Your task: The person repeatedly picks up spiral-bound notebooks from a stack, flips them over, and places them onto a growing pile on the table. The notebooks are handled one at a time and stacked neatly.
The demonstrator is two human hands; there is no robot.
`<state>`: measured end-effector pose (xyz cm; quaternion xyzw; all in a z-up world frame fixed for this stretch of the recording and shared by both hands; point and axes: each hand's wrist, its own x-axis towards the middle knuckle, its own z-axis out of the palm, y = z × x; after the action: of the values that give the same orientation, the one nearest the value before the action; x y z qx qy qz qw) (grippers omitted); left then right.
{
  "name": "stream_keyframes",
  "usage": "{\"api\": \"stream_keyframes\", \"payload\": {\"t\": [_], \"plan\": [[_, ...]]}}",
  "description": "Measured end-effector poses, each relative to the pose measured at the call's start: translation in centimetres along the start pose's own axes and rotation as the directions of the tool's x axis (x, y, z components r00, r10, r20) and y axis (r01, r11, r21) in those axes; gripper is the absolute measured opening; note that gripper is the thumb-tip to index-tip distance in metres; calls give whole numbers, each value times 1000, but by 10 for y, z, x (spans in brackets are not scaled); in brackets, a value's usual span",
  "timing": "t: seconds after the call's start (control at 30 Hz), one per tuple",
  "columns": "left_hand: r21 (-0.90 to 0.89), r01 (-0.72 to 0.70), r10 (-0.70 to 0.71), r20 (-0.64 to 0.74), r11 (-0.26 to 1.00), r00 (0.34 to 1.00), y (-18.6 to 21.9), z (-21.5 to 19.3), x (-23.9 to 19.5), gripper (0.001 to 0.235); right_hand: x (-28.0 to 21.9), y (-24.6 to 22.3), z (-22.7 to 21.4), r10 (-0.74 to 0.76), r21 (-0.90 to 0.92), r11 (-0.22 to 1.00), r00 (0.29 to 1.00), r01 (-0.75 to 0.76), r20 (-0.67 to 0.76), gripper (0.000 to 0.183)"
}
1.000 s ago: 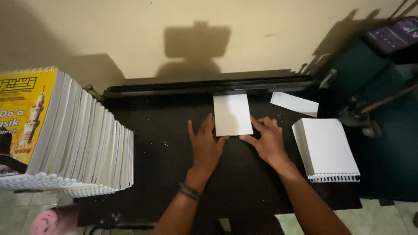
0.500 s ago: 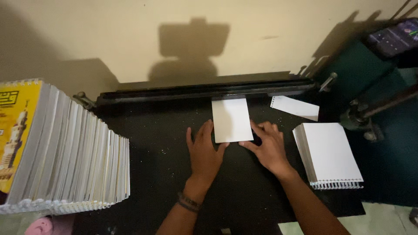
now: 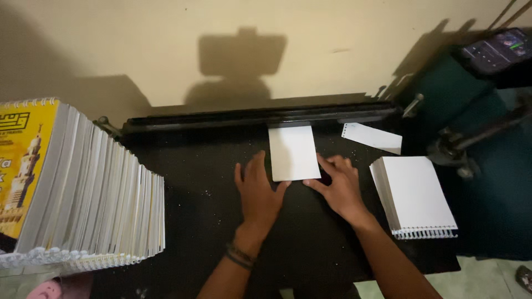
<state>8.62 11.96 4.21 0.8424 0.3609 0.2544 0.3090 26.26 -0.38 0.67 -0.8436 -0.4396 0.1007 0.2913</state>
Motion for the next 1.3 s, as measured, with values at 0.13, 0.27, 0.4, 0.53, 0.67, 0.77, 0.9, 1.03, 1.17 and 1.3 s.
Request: {"api": "stream_keyframes", "payload": {"t": [0.13, 0.27, 0.4, 0.53, 0.67, 0.77, 0.9, 1.03, 1.17, 1.3], "plan": [[-2, 13, -13, 78, 1000, 997, 7, -5, 4, 77, 4, -5, -6, 35, -4, 999, 997, -35, 61, 73], [-14, -23, 24, 91, 1000, 996, -2, 3, 3, 78, 4, 4, 3, 30, -10, 1000, 998, -29, 59, 73], [-29, 2, 0, 77, 1000, 997, 3, -3, 1, 74, 2, 6, 4, -2, 9, 1000, 999, 2, 42, 72], [28, -43, 43, 27, 999, 999, -1, 5, 0, 79, 0, -1, -1, -28, 2, 1000, 1000, 28, -13, 70], [25, -74, 74, 30, 997, 997, -4, 6, -1, 80, 1, 9, 5, -34, -14, 999, 999, 34, -19, 74], [40, -88, 87, 39, 995, 995, -5, 5, -1, 81, -2, -2, -3, 5, -23, 1000, 1000, -4, 10, 72], [-29, -47, 49, 82, 998, 995, -2, 1, 1, 78, 1, 4, 1, 11, 4, 1000, 1000, -11, 13, 73], [-33, -14, 16, 72, 999, 997, -7, 3, 6, 81, 10, 9, 5, -29, -11, 1000, 1000, 29, 5, 76], [-30, -28, 30, 57, 999, 998, -8, 7, -1, 85, 1, 13, 9, -89, -68, 994, 995, 86, -50, 75], [-13, -11, 12, 76, 1000, 997, -5, 7, -3, 81, -2, 3, 0, -17, -45, 999, 1000, 17, 2, 73]]}}
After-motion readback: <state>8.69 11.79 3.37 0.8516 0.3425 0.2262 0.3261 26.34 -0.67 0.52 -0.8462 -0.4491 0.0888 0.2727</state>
